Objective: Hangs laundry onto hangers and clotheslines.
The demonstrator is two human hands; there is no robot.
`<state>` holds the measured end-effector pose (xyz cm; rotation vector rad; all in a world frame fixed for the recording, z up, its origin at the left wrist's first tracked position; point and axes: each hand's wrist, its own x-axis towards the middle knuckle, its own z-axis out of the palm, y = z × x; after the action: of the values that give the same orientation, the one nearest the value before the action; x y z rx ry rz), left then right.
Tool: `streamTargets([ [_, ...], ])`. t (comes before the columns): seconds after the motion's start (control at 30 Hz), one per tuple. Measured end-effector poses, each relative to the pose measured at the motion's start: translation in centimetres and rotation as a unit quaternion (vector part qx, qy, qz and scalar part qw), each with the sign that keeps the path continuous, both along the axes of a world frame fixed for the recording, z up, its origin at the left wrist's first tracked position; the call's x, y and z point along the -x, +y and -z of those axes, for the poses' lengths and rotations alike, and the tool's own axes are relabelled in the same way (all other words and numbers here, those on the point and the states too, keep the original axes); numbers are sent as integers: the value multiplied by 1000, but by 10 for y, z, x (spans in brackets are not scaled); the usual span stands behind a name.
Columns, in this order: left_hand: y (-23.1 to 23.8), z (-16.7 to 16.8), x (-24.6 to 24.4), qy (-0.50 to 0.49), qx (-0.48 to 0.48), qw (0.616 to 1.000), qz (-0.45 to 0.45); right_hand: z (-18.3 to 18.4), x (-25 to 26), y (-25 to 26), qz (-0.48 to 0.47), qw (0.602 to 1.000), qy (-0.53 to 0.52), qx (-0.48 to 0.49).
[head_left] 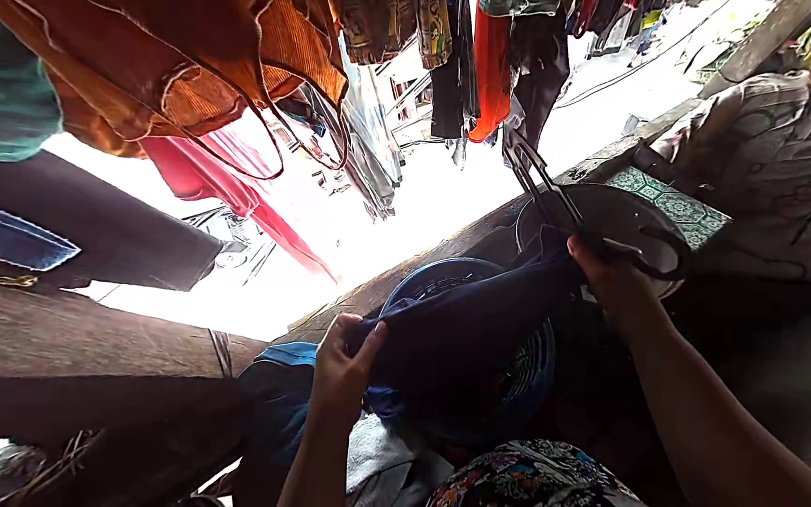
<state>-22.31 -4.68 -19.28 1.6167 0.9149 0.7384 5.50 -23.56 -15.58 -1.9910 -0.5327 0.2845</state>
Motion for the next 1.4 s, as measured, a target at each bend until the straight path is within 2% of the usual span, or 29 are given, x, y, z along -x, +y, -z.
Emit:
streamTargets([
  [0.1, -17, 43, 19, -42, 125, 991, 11, 27, 5, -25, -31, 998, -50, 37],
  [0.23, -54, 78, 42, -16, 230, 973, 18, 81, 2, -67, -71, 994, -65, 53],
  [0.3, -66, 87, 47, 2, 228, 974, -6, 99, 2, -83, -57, 996, -23, 61],
  [0.37, -73, 99, 51, 21, 186, 982, -19, 109, 3, -93, -30, 996, 35, 75],
  [0.47, -79, 112, 55, 36, 125, 991, -17, 111, 3, -102, -35, 995, 50, 82],
  [0.53, -79, 113, 53, -10, 144, 989, -29, 110, 4, -106, -61, 995, 31, 78],
  [0.63, -73, 100, 42, -102, 217, 970, -42, 107, 5, -103, -73, 996, 24, 43],
  [0.7, -65, 79, 29, -150, 251, 956, -10, 97, 6, -94, -70, 996, 62, 11],
  [0.77, -57, 50, 4, -166, 242, 955, 45, 74, 15, -75, -103, 992, 70, -5],
  [0.83, -54, 18, -26, -154, 189, 961, 128, 51, 30, -48, -186, 981, 33, -36],
  [0.93, -54, -28, -67, -180, 66, 946, 263, 32, 52, 2, -280, 953, -19, -114],
  [0.97, -51, -39, -75, -174, -1, 948, 268, 27, 57, 14, -269, 954, -41, -126],
  [1.03, -36, -48, -74, -133, -126, 958, 219, 10, 60, 30, -208, 965, -69, -142],
  [1.1, -15, -24, -60, -88, -164, 965, 182, -4, 57, 39, -169, 969, -44, -174],
  [1.13, -9, -1, -53, -57, -139, 971, 185, -14, 57, 42, -161, 968, -8, -190],
  [1.2, -14, 55, -51, 30, -63, 978, 195, -35, 61, 46, -150, 962, 59, -220],
  [1.27, -31, 98, -61, 164, -24, 964, 209, -54, 65, 50, -137, 957, 74, -243],
  [1.3, -40, 114, -67, 201, 2, 958, 207, -61, 66, 51, -131, 955, 72, -255],
  [1.4, -66, 149, -80, 209, 164, 950, 162, -86, 64, 49, -114, 948, 66, -288],
])
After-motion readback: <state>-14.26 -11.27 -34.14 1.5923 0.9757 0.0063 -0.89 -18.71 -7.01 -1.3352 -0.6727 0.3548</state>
